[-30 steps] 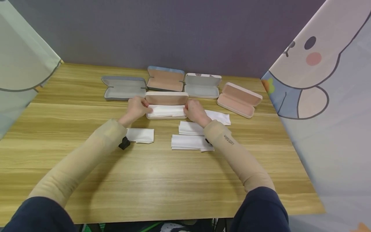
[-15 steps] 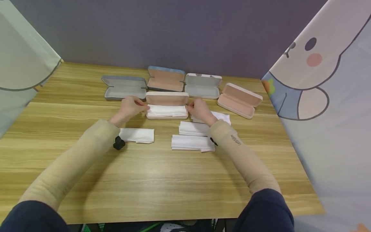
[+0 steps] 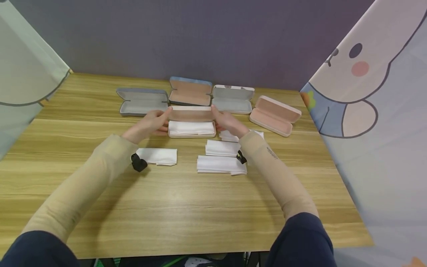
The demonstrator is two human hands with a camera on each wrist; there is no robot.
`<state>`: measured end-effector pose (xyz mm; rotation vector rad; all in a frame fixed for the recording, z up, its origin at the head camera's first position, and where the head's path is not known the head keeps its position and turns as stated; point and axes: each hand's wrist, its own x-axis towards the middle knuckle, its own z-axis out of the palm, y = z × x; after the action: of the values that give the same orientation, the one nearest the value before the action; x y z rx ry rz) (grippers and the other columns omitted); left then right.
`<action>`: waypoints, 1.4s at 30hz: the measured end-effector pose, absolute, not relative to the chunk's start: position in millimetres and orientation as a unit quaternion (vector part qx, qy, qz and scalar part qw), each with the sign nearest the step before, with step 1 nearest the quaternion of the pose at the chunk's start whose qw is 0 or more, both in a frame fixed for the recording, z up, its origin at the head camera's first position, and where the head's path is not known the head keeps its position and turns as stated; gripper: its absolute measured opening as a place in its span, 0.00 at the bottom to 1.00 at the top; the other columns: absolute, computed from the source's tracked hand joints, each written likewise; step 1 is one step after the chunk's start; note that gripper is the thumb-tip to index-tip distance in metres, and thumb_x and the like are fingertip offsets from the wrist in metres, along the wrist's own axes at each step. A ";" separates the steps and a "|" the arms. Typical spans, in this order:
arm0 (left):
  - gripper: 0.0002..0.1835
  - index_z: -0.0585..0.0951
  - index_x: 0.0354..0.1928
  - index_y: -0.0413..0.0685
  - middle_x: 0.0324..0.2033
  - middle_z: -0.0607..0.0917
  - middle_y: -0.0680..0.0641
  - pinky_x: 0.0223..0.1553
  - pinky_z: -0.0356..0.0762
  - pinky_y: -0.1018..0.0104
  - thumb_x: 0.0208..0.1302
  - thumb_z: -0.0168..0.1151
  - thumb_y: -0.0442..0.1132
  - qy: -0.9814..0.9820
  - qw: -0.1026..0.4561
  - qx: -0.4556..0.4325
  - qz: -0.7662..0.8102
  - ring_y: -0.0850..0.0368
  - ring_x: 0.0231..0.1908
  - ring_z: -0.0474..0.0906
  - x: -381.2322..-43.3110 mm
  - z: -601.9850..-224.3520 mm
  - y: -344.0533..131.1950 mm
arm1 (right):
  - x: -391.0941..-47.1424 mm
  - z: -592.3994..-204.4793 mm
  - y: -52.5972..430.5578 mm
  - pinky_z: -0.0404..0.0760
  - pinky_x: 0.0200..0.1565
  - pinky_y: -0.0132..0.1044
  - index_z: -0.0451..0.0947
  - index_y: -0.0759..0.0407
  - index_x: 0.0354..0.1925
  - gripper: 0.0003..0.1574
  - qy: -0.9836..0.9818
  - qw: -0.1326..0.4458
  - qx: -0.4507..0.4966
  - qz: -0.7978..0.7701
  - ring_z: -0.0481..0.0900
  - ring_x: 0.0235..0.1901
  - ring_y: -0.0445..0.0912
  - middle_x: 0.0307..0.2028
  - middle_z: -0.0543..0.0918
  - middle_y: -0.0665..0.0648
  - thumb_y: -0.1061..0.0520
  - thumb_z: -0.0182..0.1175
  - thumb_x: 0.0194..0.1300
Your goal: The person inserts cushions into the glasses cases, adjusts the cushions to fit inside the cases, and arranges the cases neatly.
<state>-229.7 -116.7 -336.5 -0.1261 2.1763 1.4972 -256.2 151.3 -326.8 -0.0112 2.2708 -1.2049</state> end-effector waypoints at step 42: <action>0.33 0.48 0.73 0.36 0.69 0.58 0.36 0.62 0.72 0.54 0.75 0.45 0.44 0.767 0.267 -0.062 0.581 0.40 0.62 0.64 -227.4 -331.7 -112.3 | -251.8 -326.9 149.1 0.73 0.61 0.52 0.52 0.70 0.67 0.30 0.805 0.318 -0.014 -0.501 0.69 0.51 0.52 0.55 0.68 0.66 0.51 0.37 0.78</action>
<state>-227.4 -112.3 -331.7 -0.1686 2.0691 1.5677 -251.8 149.1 -326.9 -0.0355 2.1183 -1.3177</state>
